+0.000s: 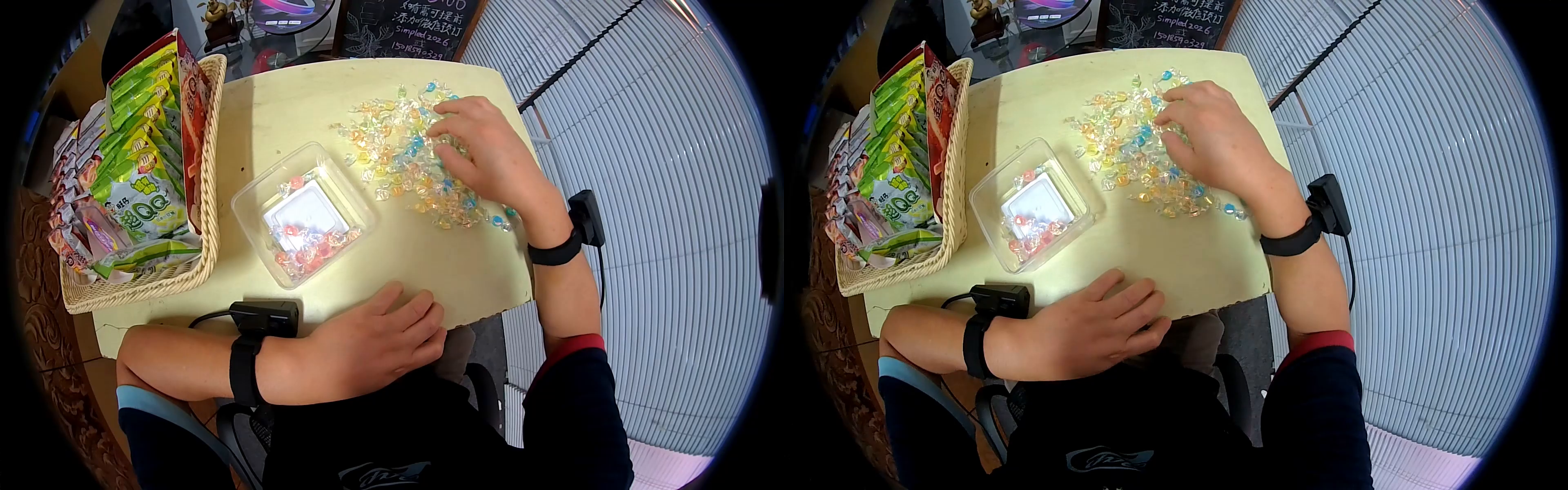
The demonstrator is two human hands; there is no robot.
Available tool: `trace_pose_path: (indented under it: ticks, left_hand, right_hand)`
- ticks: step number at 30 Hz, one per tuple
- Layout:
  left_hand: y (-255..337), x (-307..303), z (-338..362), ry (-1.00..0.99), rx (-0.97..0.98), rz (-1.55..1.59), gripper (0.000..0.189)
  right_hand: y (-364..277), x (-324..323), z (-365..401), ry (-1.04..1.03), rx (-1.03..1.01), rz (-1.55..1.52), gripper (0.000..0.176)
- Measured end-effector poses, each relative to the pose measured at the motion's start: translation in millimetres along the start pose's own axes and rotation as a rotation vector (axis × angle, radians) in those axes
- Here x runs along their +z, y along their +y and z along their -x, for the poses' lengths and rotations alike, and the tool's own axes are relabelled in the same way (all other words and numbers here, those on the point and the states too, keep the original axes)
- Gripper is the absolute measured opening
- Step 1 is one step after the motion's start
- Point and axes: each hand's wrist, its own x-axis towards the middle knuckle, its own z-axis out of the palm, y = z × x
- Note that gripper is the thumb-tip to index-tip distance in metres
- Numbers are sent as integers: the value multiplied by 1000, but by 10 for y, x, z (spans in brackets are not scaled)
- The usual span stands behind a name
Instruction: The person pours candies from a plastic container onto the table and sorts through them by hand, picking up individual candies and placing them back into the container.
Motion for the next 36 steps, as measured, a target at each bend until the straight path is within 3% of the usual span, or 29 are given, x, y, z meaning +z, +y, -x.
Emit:
trace_pose_path:
  ticks: [2, 5, 18, 24, 26, 36]
  left_hand:
    - [0, -7, 0, -2, 0, 4, 48]
    - [-4, -13, -6, -9, 3, -5, 48]
    - [3, -2, -1, 9, 0, -6, 46]
    - [11, -4, -3, 10, -4, -22, 45]
    - [11, 0, -4, 7, -5, -29, 45]
    - [7, -5, 4, 1, -3, -18, 46]
  right_hand:
    - [-21, 3, -8, 81, -26, -66, 21]
    - [-19, 27, 17, 1, -46, -54, 22]
    - [17, 40, 14, 8, 6, -25, 26]
    - [-69, 10, -26, 39, -26, -182, 25]
    - [-101, 35, -3, -14, -139, -174, 23]
    - [-114, 29, -4, -90, -117, -191, 25]
